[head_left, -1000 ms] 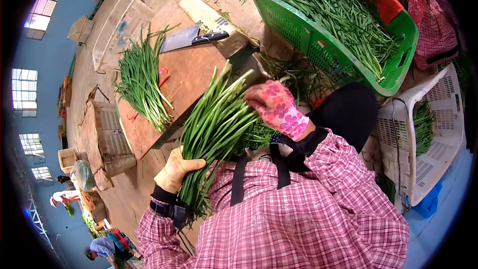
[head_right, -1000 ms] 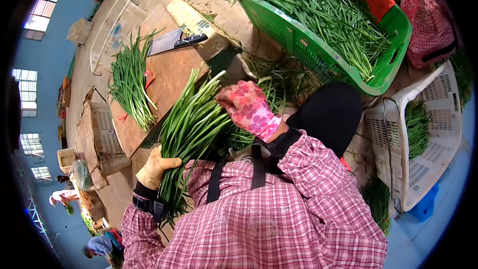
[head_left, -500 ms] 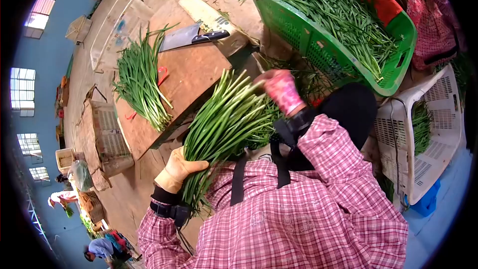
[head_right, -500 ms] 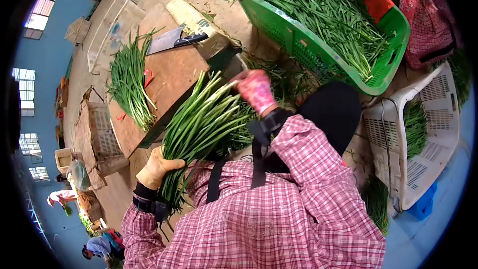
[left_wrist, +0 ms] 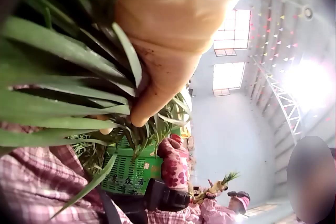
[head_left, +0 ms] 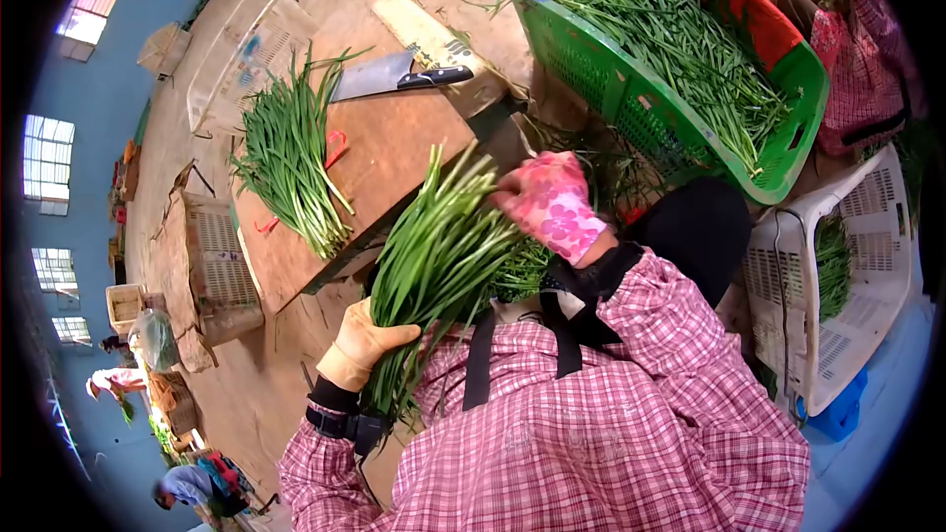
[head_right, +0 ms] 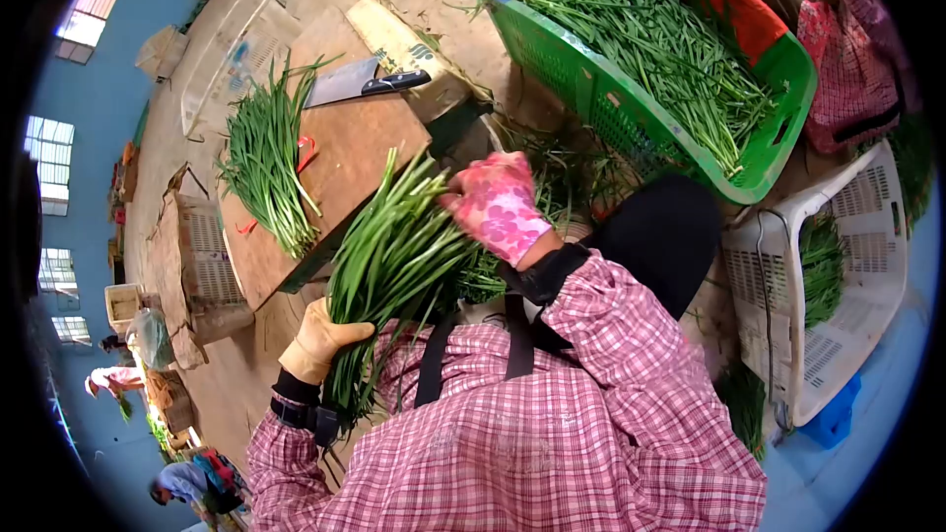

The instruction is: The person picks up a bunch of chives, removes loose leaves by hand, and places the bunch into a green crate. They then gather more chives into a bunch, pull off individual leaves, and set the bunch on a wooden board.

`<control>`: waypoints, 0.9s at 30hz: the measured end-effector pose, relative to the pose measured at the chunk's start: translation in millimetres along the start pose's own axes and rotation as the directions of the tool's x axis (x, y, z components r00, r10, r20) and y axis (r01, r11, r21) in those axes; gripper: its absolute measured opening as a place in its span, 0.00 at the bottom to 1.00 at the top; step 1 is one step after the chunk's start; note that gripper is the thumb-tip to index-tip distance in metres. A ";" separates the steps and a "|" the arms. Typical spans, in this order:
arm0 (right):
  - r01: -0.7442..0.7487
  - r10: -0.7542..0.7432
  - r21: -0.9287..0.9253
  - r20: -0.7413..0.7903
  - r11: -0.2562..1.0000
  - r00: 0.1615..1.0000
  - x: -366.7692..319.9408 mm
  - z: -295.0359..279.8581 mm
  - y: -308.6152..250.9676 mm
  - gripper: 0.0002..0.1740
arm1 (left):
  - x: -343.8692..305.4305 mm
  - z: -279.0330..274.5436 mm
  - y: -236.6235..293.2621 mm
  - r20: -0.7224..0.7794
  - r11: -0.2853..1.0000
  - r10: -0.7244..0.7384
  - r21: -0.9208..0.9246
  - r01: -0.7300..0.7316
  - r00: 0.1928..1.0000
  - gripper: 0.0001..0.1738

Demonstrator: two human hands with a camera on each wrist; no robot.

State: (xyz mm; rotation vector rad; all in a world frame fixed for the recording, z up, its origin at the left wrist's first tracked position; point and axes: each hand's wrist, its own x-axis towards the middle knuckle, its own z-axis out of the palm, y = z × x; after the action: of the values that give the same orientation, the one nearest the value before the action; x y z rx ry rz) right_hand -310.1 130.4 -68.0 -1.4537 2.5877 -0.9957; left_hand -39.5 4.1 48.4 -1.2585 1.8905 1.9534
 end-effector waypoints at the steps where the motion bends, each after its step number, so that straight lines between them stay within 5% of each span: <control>1: -0.009 0.012 -0.123 0.018 0.992 1.000 1.0 0.6 9.4 0.13 | -0.4 0.0 -3.7 -0.013 0.999 0.036 0.016 -0.036 0.999 0.21; 2: -0.039 0.064 0.294 -0.074 0.955 0.995 -0.5 24.9 39.6 0.12 | -1.8 -1.5 -6.9 -0.015 0.999 0.034 0.030 -0.033 0.999 0.21; 3: 0.022 0.115 0.656 -0.165 0.754 0.980 -1.7 49.1 69.6 0.11 | -2.5 -3.5 -9.0 -0.013 0.999 0.029 0.047 -0.028 0.999 0.21; 5: -0.019 0.013 -0.013 -0.371 1.000 0.929 5.8 -23.6 41.6 0.09 | -0.7 -4.6 -11.0 -0.010 0.999 0.023 0.047 -0.022 1.000 0.21; 6: 0.034 0.017 0.141 -0.350 0.989 0.937 3.3 -30.8 36.1 0.09 | -0.6 -3.9 -12.3 -0.012 0.999 0.015 0.029 -0.014 1.000 0.21; 7: -0.232 0.301 0.589 -0.019 0.774 0.953 -4.1 -38.1 19.2 0.12 | -0.6 -3.4 -12.8 -0.012 1.000 0.006 0.014 -0.006 1.000 0.21; 9: -0.242 0.138 0.572 0.220 0.783 0.966 -13.3 -62.1 -3.0 0.13 | 1.5 -1.8 -10.8 -0.008 0.999 0.047 0.021 -0.047 0.999 0.21; 10: -0.165 0.097 0.437 0.174 0.884 0.980 -11.2 -62.5 -5.6 0.11 | 2.9 -0.4 -10.0 -0.007 0.997 0.069 0.023 -0.069 0.998 0.21; 11: -0.303 0.299 0.524 0.095 0.796 0.949 -13.0 -62.8 -16.8 0.13 | 3.9 1.5 -8.0 -0.006 0.998 0.069 0.013 -0.069 0.998 0.21; 13: -0.281 0.326 0.801 0.114 0.529 0.938 -5.1 -43.6 -6.4 0.15 | 2.3 5.2 -4.0 -0.006 0.998 0.062 -0.005 -0.062 0.998 0.22; 14: -0.514 0.206 0.837 0.478 0.189 0.854 -6.7 -48.6 -0.9 0.14 | 4.4 5.8 -7.5 -0.002 0.993 0.108 0.050 -0.108 0.994 0.24; 15: -0.660 0.174 0.721 0.637 0.211 0.751 -1.9 -48.0 -8.4 0.14 | 5.6 6.7 -9.8 0.000 0.990 0.119 0.075 -0.119 0.993 0.25; 17: -0.646 0.096 0.752 0.639 0.128 0.763 -2.7 -38.8 -13.4 0.18 | 8.2 8.1 -13.3 -0.002 0.982 0.149 0.117 -0.148 0.989 0.26; 19: -0.599 0.133 0.702 0.600 0.385 0.789 1.5 -41.0 -4.7 0.15 | 6.9 6.0 -15.2 0.006 0.986 0.117 0.118 -0.117 0.993 0.29; 21: -0.545 0.200 0.706 0.516 0.452 0.833 6.9 -40.8 14.2 0.14 | 5.6 -1.5 -20.7 0.029 0.988 0.083 0.126 -0.086 0.996 0.34; 22: -0.444 0.257 0.632 0.370 0.635 0.893 11.7 -35.3 36.4 0.14 | 3.6 -3.7 -20.0 0.027 0.990 0.065 0.123 -0.068 0.998 0.34; 24: -0.362 0.350 0.209 0.092 0.909 0.932 20.6 -35.8 68.2 0.15 | 0.4 -7.2 -17.8 0.011 0.993 0.026 0.114 -0.027 1.000 0.28; 25: -0.377 0.375 -0.113 -0.040 0.919 0.926 19.8 -42.8 72.7 0.17 | -2.7 -6.9 -13.4 0.011 0.999 0.000 0.033 0.000 1.000 0.25; 27: -0.376 0.369 -0.058 -0.102 0.925 0.924 15.3 -63.5 63.6 0.21 | -3.3 -10.2 -13.5 0.013 0.999 -0.035 -0.019 0.036 0.999 0.22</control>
State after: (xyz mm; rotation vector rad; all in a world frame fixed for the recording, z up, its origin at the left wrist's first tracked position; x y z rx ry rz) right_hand -386.7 175.0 -46.7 -0.8861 2.8407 -0.9348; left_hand -24.4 -0.8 41.8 -1.2729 1.8350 1.9619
